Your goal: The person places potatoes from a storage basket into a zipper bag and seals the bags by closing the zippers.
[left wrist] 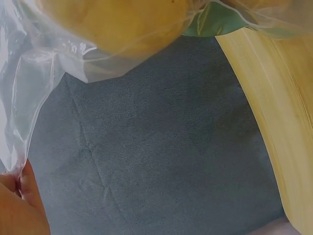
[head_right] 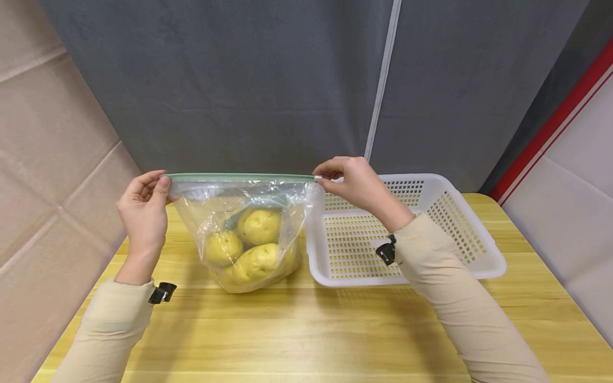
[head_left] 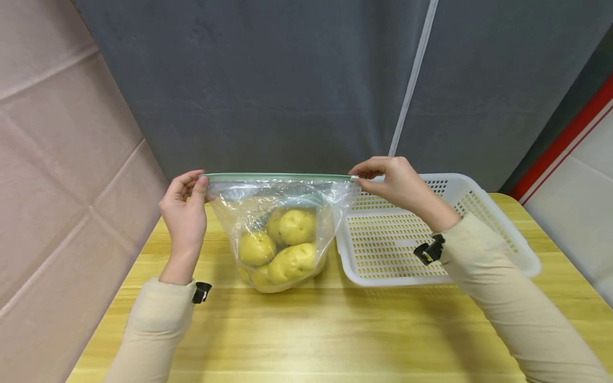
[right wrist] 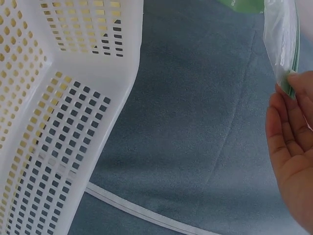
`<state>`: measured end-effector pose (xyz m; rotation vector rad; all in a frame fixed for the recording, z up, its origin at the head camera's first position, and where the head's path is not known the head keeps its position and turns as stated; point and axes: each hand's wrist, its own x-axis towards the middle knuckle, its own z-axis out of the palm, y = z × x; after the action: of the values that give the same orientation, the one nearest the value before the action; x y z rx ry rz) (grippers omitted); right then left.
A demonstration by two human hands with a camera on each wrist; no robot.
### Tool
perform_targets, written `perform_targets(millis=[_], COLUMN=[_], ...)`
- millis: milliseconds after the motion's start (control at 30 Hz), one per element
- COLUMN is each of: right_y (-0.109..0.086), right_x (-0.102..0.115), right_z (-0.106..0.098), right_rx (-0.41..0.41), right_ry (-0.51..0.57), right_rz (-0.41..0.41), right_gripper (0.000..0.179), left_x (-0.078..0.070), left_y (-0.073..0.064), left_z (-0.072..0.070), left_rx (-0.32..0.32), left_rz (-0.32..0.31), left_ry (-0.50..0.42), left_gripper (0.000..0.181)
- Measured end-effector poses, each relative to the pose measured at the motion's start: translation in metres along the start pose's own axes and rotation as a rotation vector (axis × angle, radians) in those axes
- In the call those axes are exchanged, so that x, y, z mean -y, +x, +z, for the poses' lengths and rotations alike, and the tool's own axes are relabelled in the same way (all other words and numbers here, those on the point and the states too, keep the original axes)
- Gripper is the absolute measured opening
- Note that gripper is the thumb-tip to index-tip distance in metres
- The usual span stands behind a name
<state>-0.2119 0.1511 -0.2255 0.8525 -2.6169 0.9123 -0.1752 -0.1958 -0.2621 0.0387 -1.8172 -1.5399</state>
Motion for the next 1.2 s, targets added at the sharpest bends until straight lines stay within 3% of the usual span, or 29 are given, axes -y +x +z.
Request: perform_targets(millis=[367, 533, 833, 1033, 1200], right_y=[0.0, 0.0, 0.001, -0.001, -0.002], right_x=[0.0, 0.0, -0.003, -0.004, 0.002], right_z=[0.006, 0.007, 0.012, 0.009, 0.002], right_rx=[0.04, 0.081, 0.043, -0.018, -0.046], right_ry=[0.046, 0.066, 0.064, 0.056, 0.083], right_rz=[0.079, 0.121, 0.119, 0.115, 0.115], right_gripper=[0.016, 0.018, 0.019, 0.021, 0.02], left_x=[0.001, 0.005, 0.009, 0.011, 0.009], left_y=[0.001, 0.001, -0.001, -0.006, -0.006], left_z=[-0.003, -0.004, -0.004, -0.002, -0.001], left_rx=[0.08, 0.116, 0.157, 0.189, 0.134], left_rz=[0.021, -0.041, -0.095, -0.024, 0.081], left_ry=[0.029, 0.003, 0.029, -0.013, -0.1], left_gripper=[0.028, 0.006, 0.011, 0.009, 0.006])
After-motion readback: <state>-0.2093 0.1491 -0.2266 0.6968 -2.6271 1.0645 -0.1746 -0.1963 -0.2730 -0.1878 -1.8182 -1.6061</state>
